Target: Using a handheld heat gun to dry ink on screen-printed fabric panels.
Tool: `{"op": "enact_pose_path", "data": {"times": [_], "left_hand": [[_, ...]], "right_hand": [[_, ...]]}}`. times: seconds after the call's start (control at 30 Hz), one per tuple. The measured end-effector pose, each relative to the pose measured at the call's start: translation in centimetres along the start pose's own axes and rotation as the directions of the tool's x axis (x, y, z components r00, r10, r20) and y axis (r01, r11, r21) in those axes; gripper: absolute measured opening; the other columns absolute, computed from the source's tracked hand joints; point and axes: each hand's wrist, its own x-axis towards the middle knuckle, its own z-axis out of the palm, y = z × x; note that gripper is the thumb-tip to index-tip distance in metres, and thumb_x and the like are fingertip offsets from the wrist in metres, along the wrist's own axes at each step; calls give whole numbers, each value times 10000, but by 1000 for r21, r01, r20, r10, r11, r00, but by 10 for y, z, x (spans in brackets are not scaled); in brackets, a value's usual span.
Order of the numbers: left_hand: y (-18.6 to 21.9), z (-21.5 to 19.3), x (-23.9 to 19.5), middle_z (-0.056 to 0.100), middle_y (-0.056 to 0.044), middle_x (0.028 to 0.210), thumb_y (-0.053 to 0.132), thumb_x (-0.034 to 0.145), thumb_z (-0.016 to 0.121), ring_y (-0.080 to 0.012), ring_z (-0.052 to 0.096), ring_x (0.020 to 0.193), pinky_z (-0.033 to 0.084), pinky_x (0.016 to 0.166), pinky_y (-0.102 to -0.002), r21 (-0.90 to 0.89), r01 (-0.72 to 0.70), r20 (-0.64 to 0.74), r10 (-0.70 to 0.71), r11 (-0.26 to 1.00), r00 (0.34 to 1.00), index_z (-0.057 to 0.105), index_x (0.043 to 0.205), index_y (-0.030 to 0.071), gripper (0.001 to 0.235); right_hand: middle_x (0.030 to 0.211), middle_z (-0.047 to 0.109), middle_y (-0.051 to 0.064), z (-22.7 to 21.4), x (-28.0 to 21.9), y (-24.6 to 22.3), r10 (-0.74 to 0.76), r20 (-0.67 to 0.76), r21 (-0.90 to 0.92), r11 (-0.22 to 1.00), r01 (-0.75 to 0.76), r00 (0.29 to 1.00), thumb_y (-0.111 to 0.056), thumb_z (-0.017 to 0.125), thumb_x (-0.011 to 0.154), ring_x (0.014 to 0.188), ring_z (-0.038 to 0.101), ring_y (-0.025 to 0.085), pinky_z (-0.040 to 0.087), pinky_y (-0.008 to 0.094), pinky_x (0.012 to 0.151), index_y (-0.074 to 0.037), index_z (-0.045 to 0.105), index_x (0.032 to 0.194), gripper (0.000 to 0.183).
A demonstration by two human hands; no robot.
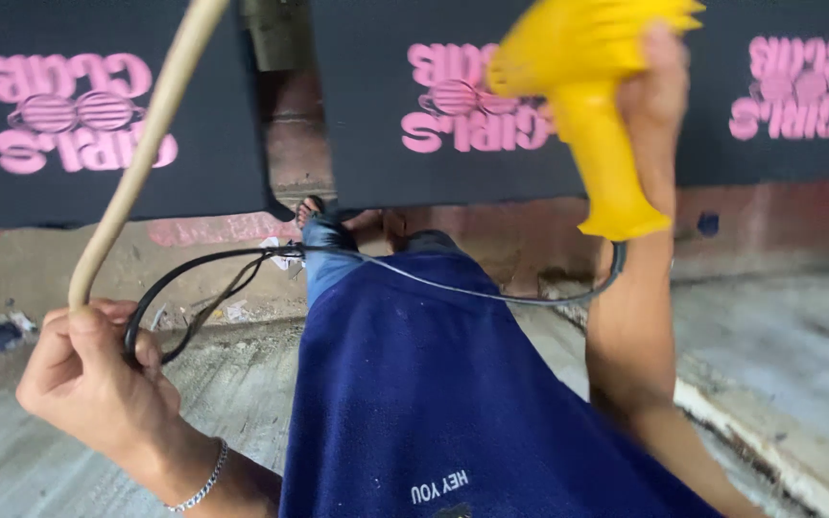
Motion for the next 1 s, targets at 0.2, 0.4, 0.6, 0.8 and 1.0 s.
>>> {"op": "enact_pose_path", "data": {"times": [0.2, 0.4, 0.6, 0.8, 1.0], "left_hand": [[0, -36, 46, 561, -53, 746, -2, 1090, 656, -80, 467, 668, 347, 408, -230, 210, -124, -115, 150, 970, 982, 676, 827, -13, 264], [-17, -80, 125, 685, -83, 803, 121, 1140, 709, -81, 498, 637, 340, 536, -230, 229, -198, -74, 220, 953, 973, 728, 870, -8, 300], [-65, -130, 263, 676, -16, 711, 87, 1066, 772, -40, 555, 676, 444, 660, -218, 202, -190, -105, 214, 961, 971, 775, 846, 34, 226], [-81, -206, 376, 592, -83, 567, 309, 1033, 890, -90, 444, 602, 436, 585, -299, 242, -260, 2, 267, 935, 964, 781, 753, 129, 350], [-88, -286, 442, 623, 10, 654, 236, 1151, 723, -57, 568, 616, 545, 769, -274, 134, -159, -54, 167, 978, 984, 659, 733, 126, 437]], "right_hand": [[779, 713, 154, 55, 5, -110, 775, -153, 926, 330, -185, 614, -666, 706, 589, 601, 655, 290, 608, 416, 635, -145, 738, 1101, 731], [1520, 658, 56, 148, 11, -137, 467, 241, 941, -329, -86, 851, -523, 725, 843, 1414, 620, 282, 578, 395, 1110, -98, 635, 1489, 779], [832, 731, 101, 323, 84, -239, 585, 239, 917, 125, -378, 775, -664, 558, 712, 703, 709, 274, 615, 388, 733, -122, 745, 961, 625], [1085, 710, 163, 456, 122, -308, 258, 236, 839, 433, -330, 937, -354, 610, 949, 922, 753, 302, 633, 430, 1014, -56, 623, 1258, 430], [1150, 695, 29, 443, 141, -368, 472, 400, 380, 695, -611, 786, -533, 580, 952, 985, 729, 163, 591, 249, 829, -140, 614, 1277, 511]]}}
